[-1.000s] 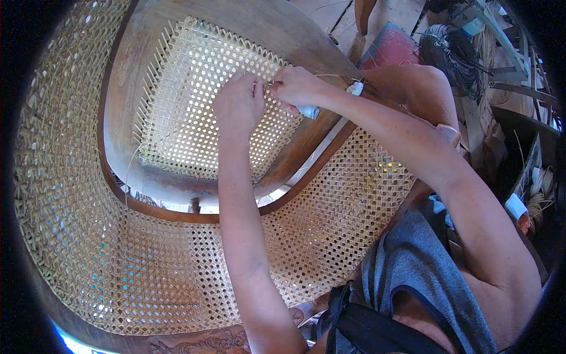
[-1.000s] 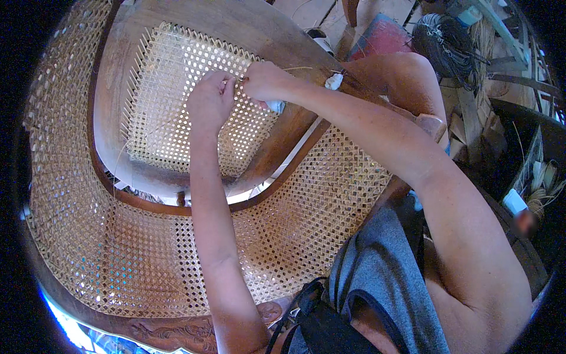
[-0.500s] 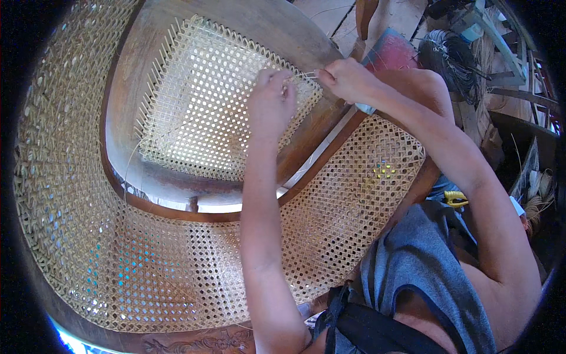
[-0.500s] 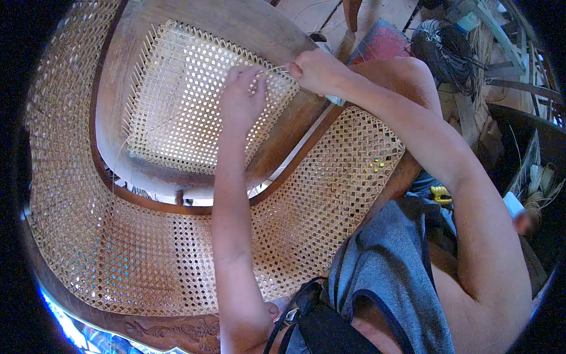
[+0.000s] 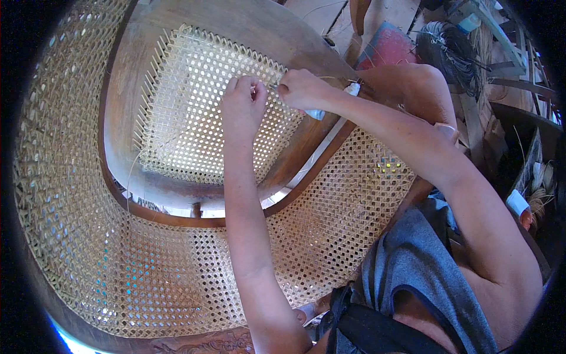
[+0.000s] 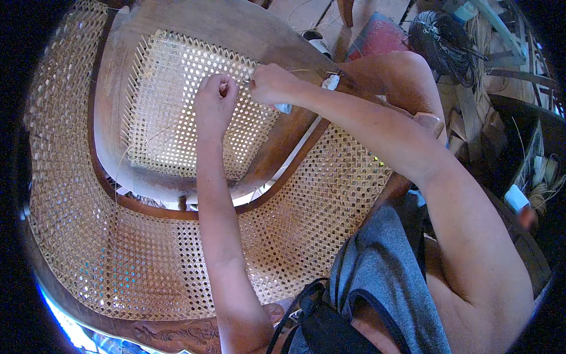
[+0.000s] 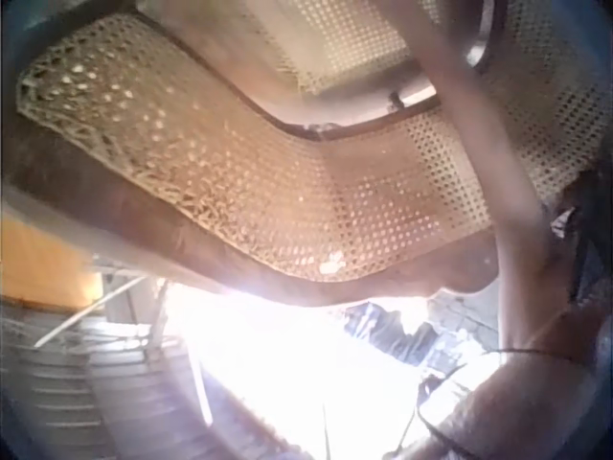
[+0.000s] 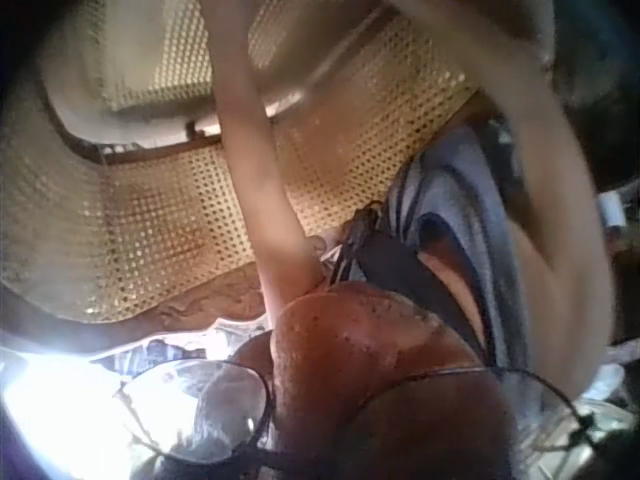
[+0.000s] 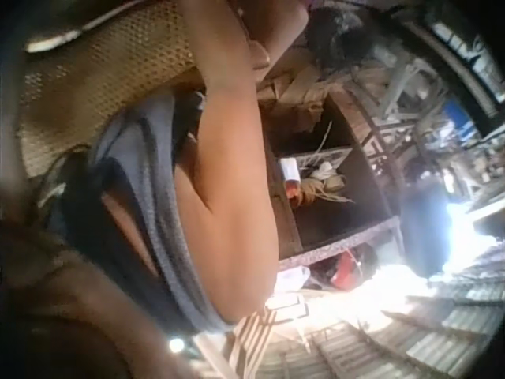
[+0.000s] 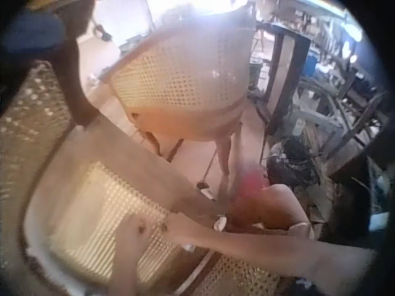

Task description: Thread and weave cane material onto a wooden armchair frame.

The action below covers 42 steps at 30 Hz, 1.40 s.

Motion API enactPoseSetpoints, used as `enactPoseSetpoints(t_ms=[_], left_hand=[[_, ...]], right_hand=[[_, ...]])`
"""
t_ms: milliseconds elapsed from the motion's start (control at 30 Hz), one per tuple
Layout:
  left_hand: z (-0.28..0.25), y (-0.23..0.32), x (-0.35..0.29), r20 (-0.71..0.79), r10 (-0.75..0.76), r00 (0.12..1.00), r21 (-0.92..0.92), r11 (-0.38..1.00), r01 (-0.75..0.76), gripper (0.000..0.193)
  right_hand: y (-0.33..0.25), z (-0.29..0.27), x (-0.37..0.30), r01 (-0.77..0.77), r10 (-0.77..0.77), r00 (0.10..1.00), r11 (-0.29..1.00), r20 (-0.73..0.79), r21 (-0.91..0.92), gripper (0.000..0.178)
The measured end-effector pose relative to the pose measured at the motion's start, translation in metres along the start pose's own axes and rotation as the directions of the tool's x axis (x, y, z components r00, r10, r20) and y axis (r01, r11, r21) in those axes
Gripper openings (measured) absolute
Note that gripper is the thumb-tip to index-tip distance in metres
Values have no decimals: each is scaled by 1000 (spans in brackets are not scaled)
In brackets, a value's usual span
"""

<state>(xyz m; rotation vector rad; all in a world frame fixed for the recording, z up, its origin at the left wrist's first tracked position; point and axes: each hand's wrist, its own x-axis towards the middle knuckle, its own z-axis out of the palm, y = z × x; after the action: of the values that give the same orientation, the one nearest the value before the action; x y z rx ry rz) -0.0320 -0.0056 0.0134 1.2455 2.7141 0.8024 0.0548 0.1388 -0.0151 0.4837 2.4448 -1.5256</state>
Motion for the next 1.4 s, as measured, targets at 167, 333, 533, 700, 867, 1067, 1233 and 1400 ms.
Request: enactPoseSetpoints(t_ms=[167, 333, 533, 700, 867, 1067, 1233, 1400], left_hand=[[2, -6, -5, 4, 76, 997, 117, 990, -76, 10], [1, 12, -2, 84, 77, 993, 258, 961, -96, 4], [3, 8, -9, 22, -19, 1000, 117, 993, 16, 15], [12, 13, -9, -14, -45, 999, 103, 994, 46, 16], [45, 25, -12, 195, -261, 945, -462, 826, 324, 26], [22, 16, -9, 214, -426, 879, -644, 616, 455, 24], [17, 12, -4, 47, -140, 989, -107, 984, 145, 16], [21, 5, -6, 3, -80, 997, -41, 996, 80, 16]], right_hand=[[-9, 13, 5, 6, -3, 995, 999, -99, 37, 27], [-2, 1, 0, 19, -18, 1000, 999, -20, 49, 32], [-11, -8, -3, -43, 42, 999, 988, -6, -149, 40], [45, -40, -29, -10, -24, 994, 950, -105, -312, 46], [32, -50, -46, 7, -56, 984, 961, -171, -276, 51], [7, -38, -41, 10, -11, 998, 1000, -56, -18, 47], [28, -10, -11, 36, -34, 999, 991, 22, -131, 34], [16, 6, 4, 9, -18, 992, 997, -125, -73, 33]])
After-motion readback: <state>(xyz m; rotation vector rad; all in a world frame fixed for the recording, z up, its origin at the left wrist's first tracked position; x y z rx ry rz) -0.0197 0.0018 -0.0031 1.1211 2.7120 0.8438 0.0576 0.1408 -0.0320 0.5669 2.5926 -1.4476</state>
